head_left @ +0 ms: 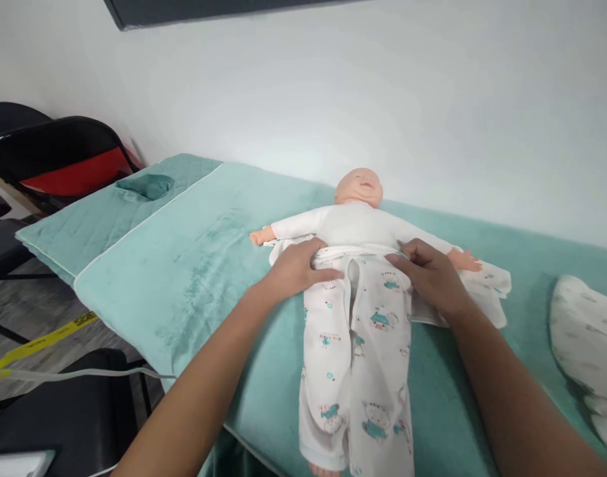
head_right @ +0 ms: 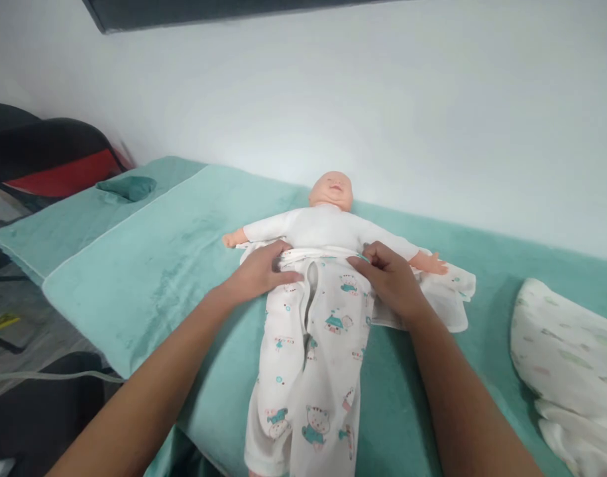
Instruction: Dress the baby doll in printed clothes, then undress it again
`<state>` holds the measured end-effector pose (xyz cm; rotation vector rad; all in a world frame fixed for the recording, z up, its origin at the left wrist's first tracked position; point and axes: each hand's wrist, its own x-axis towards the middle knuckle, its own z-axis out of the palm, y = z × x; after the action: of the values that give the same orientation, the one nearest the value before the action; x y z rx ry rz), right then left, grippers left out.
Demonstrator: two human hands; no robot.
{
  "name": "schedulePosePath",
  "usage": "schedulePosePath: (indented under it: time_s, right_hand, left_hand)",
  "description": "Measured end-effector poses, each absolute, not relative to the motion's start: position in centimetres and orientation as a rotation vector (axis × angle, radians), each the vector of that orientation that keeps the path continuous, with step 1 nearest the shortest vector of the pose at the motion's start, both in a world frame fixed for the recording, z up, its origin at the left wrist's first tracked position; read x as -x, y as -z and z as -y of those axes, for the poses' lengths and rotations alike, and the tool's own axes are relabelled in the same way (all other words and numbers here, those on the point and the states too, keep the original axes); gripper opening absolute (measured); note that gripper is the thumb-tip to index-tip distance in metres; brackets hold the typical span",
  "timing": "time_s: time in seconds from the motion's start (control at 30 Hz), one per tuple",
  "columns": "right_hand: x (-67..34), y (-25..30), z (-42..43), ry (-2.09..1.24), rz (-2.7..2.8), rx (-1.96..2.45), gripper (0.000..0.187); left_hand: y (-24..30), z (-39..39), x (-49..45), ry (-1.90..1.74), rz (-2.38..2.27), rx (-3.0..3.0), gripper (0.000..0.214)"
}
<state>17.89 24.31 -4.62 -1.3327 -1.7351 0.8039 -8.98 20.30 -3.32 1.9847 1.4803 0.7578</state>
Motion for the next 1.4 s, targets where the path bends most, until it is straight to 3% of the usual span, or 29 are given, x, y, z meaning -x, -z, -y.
schedulePosePath:
  time_s: [0.13,0.3,0.43,0.53,0.73,0.87,1.07,1.13,1.27,1.33,1.4]
  right_hand:
    - [-19.4,4.7,-23.6,-1.033,1.931,1.271,0.039]
    - [-19.2,5.1,-19.8,-0.975,1.925,1.476,0.037]
    - [-17.1,6.0,-16.5,-0.635,1.655,1.564,0.025]
    - [-16.1,6.2,-15.0,-0.628,1.557,1.524,0.015]
    - [-16.4,6.0,-12.2,-0.888,1.777,1.490,0.033]
    - [-15.8,6.8,-10.6,-0.767,1.744,1.503,0.031]
    - [-15.7,6.6,-8.2,-0.835,1.692,1.441,0.019]
    - [-16.4,6.3,-6.6,-0.949,1.767,1.370,0.039]
    - [-17.1,6.7,-3.5,-0.921,2.039,1.236,0.109]
    - [-16.9,7.2,-2.6,-0.808,2.114,1.228,0.124]
    - [-16.4,7.8,-2.3,-0.725,2.112,1.242,0.125]
  left_hand:
    - [3.9,-17.9,11.2,-0.664,-1.321,-1.846,0.066]
    - [6.0,-16.8,9.8,-0.861,-1.374,-2.069,0.029]
    - [6.9,-15.8,8.3,-1.064,-1.560,-1.959,0.026]
    - [6.4,-14.8,8.2,-1.104,-1.572,-1.694,0.016]
    - [5.6,-12.2,9.9,-0.881,-1.331,-1.795,0.046]
    - [6.3,-10.6,9.5,-0.769,-1.396,-2.236,0.024]
    - [5.9,-8.2,8.6,-0.722,-1.586,-2.126,0.021]
    - [5.3,-6.9,9.1,-0.736,-1.444,-2.100,0.042]
    - [4.5,-4.2,10.2,-0.587,-1.205,-2.148,0.092]
    - [4.5,-3.5,10.2,-0.511,-1.212,-2.171,0.107]
    - [4.7,-3.1,10.0,-0.469,-1.262,-2.204,0.117]
